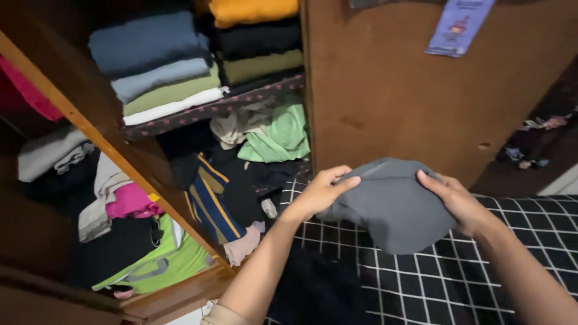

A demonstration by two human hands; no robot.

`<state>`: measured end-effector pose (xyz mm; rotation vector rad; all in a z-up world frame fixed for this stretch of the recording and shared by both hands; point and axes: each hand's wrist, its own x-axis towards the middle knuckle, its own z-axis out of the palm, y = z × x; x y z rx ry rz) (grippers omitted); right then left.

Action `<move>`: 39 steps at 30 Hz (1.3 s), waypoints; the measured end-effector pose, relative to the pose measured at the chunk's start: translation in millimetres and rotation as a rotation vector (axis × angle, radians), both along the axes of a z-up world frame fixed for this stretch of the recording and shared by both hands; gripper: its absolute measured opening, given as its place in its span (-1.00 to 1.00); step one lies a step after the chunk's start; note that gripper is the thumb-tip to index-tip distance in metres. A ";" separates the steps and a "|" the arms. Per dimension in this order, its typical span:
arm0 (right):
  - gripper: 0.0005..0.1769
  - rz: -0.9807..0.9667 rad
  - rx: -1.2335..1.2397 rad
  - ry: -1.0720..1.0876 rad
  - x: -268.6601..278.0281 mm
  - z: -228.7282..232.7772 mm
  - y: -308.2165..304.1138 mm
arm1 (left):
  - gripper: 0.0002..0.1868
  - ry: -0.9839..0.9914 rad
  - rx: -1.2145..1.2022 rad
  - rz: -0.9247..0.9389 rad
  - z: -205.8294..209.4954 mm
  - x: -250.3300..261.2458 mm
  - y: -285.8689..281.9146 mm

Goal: The person folds several garments on a checkered surface and places them into a wooden wardrobe. Items handled include a blue shirt, a dark gray shirt, a dark patterned cloth, and a cream-colored buttoned shirt. The person smooths and folds each item by hand before stacking them in the wardrobe.

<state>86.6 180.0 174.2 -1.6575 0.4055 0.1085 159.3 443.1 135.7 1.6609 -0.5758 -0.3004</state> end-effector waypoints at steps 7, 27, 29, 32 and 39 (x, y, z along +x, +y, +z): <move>-0.47 -0.076 -0.116 -0.326 -55.1 -9.6 -95.2 | -0.77 -0.424 0.000 0.015 25.2 -40.1 -74.0; -0.07 0.463 -0.896 -0.429 -112.5 -103.0 -155.9 | -0.59 -0.093 0.683 0.059 -84.9 -109.6 -160.7; -0.45 0.397 -1.027 -0.441 -107.3 -126.5 -158.5 | -0.54 -0.111 0.607 0.047 -67.1 -122.4 -157.0; -0.87 0.231 -1.081 -0.625 -104.9 -117.6 -166.0 | -0.33 -0.235 0.560 -0.017 -45.8 -131.2 -157.8; -0.85 0.088 -0.688 -0.732 -112.6 -9.6 -188.2 | -0.72 -0.594 -0.113 0.238 24.6 -127.6 -179.4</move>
